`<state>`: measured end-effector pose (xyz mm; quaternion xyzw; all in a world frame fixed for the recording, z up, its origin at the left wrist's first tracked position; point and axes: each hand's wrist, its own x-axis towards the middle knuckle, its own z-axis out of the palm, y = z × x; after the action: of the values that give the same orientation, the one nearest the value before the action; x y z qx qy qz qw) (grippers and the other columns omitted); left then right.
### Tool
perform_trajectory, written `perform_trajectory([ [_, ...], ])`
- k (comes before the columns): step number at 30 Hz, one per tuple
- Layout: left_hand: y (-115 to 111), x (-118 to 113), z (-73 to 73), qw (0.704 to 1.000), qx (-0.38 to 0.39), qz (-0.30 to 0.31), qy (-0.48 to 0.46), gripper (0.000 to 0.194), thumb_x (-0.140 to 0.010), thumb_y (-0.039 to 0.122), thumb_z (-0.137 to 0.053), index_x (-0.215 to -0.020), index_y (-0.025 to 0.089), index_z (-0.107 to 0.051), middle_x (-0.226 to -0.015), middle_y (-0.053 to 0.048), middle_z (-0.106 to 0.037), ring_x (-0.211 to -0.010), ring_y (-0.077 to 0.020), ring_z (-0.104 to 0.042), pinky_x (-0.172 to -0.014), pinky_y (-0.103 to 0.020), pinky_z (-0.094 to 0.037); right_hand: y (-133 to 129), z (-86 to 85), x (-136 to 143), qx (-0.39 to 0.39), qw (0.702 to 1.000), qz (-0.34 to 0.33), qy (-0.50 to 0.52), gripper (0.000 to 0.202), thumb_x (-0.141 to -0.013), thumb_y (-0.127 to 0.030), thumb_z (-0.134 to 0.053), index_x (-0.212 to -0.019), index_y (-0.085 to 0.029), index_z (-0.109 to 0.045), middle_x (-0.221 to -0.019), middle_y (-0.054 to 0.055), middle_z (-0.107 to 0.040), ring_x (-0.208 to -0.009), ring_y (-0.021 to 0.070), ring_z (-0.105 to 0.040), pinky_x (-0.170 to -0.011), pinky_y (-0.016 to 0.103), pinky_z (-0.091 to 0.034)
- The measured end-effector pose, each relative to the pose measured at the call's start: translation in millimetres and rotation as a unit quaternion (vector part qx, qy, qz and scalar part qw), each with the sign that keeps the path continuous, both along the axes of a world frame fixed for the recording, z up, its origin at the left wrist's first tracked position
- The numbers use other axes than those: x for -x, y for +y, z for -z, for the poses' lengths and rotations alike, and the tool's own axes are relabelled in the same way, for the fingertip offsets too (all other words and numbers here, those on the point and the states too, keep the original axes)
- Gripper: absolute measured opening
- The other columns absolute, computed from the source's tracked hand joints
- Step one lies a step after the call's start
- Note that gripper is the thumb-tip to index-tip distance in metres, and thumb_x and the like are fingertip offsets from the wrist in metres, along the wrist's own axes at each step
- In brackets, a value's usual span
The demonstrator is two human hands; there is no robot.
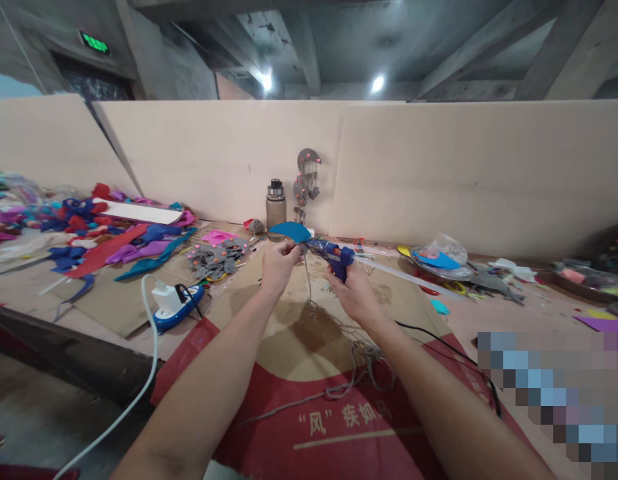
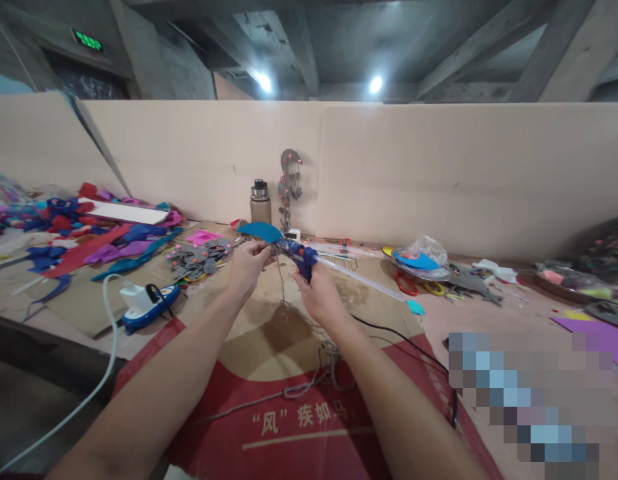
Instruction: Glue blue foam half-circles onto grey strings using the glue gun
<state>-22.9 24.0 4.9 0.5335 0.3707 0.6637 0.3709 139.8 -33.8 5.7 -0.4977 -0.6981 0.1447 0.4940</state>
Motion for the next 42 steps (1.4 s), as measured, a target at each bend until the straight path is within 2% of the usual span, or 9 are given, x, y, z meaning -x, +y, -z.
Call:
perform_trajectory([
  [9, 4, 0, 2.2, 0.999, 0.005, -0.001, -0.040, 0.020, -0.067, 0.032, -0.069, -0.070, 0.013, -0.065, -0.072, -0.001, -0.062, -0.066, -0.0130, -0.060, -0.068, -0.029, -0.055, 4, 3.9, -4, -0.004, 1.000, 0.002, 0.005, 0.023, -0.080, -0.034, -0.051, -0.096, -0.018, -0.054, -0.087, 0.009, -0.062, -0.077, 0.0216, -0.055, -0.075, 0.038, -0.045],
  [16, 4, 0, 1.3, 0.992, 0.029, 0.068, -0.104, 0.024, -0.064, 0.032, -0.074, -0.072, 0.013, -0.064, -0.078, -0.003, -0.065, -0.072, -0.0146, -0.064, -0.074, -0.033, -0.055, 8, 4.3, -10, 0.008, 0.999, -0.015, 0.042, 0.017, -0.079, -0.034, -0.052, -0.087, -0.019, -0.053, -0.074, 0.004, -0.058, -0.066, 0.0179, -0.053, -0.064, 0.033, -0.046],
  [23, 1, -1, -0.2, 0.978, 0.087, 0.115, -0.154, 0.023, -0.062, 0.027, -0.075, -0.075, 0.012, -0.063, -0.084, -0.006, -0.067, -0.073, -0.0140, -0.066, -0.079, -0.035, -0.055, 32, 21.7, -28, 0.176, 0.968, 0.012, 0.180, 0.015, -0.072, -0.031, -0.058, -0.080, -0.021, -0.050, -0.066, 0.002, -0.061, -0.049, 0.0148, -0.052, -0.047, 0.029, -0.043],
  [29, -3, -8, -0.1, 0.979, 0.098, 0.112, -0.138, 0.022, -0.064, 0.026, -0.075, -0.071, 0.012, -0.059, -0.081, -0.005, -0.066, -0.073, -0.0139, -0.065, -0.080, -0.037, -0.055, 52, 43.2, -55, 0.229, 0.957, 0.175, -0.046, 0.029, -0.066, -0.029, -0.068, -0.056, -0.025, -0.041, -0.059, 0.007, -0.056, -0.070, 0.0283, -0.061, -0.066, 0.041, -0.044],
  [33, -6, -10, 0.1, 0.988, 0.074, 0.084, -0.103, 0.022, -0.064, 0.029, -0.073, -0.072, 0.012, -0.062, -0.078, -0.004, -0.064, -0.070, -0.0127, -0.062, -0.075, -0.033, -0.056, 44, 45.1, -62, 0.097, 0.966, 0.229, -0.066, 0.045, -0.063, -0.028, -0.072, -0.055, -0.027, -0.028, -0.068, 0.011, -0.053, -0.095, 0.0362, -0.055, -0.079, 0.051, -0.038],
  [35, -7, -11, -0.2, 0.993, 0.054, 0.070, -0.074, 0.021, -0.066, 0.031, -0.071, -0.073, 0.013, -0.063, -0.077, -0.003, -0.063, -0.070, -0.0128, -0.061, -0.072, -0.031, -0.055, 38, 39.1, -55, 0.018, 0.979, 0.199, -0.026, 0.038, -0.066, -0.026, -0.068, -0.060, -0.026, -0.031, -0.075, 0.012, -0.053, -0.100, 0.0343, -0.051, -0.083, 0.050, -0.037],
  [38, -11, -12, -1.0, 0.999, 0.009, 0.035, 0.013, 0.017, -0.071, 0.031, -0.065, -0.069, 0.014, -0.064, -0.072, -0.001, -0.061, -0.068, -0.0127, -0.058, -0.069, -0.028, -0.052, 33, 27.1, -27, 0.008, 0.995, 0.103, 0.017, 0.018, -0.077, -0.034, -0.056, -0.075, -0.023, -0.043, -0.081, 0.007, -0.056, -0.088, 0.0237, -0.056, -0.081, 0.044, -0.043],
  [40, -15, -13, -1.5, 0.996, -0.026, -0.011, 0.081, 0.015, -0.073, 0.028, -0.062, -0.067, 0.015, -0.065, -0.068, -0.001, -0.061, -0.067, -0.0128, -0.056, -0.069, -0.026, -0.048, 31, 21.1, -3, 0.022, 0.997, 0.021, 0.075, 0.023, -0.078, -0.041, -0.053, -0.088, -0.023, -0.042, -0.087, 0.004, -0.060, -0.083, 0.0181, -0.059, -0.077, 0.037, -0.048],
  [42, -18, -14, -1.7, 0.988, -0.058, -0.053, 0.130, 0.012, -0.073, 0.026, -0.062, -0.068, 0.017, -0.068, -0.067, 0.000, -0.061, -0.067, -0.0133, -0.056, -0.070, -0.024, -0.045, 27, 17.6, 18, 0.076, 0.961, -0.096, 0.247, 0.038, -0.069, -0.039, -0.062, -0.093, -0.024, -0.037, -0.093, 0.003, -0.062, -0.082, 0.0156, -0.061, -0.076, 0.035, -0.050],
])
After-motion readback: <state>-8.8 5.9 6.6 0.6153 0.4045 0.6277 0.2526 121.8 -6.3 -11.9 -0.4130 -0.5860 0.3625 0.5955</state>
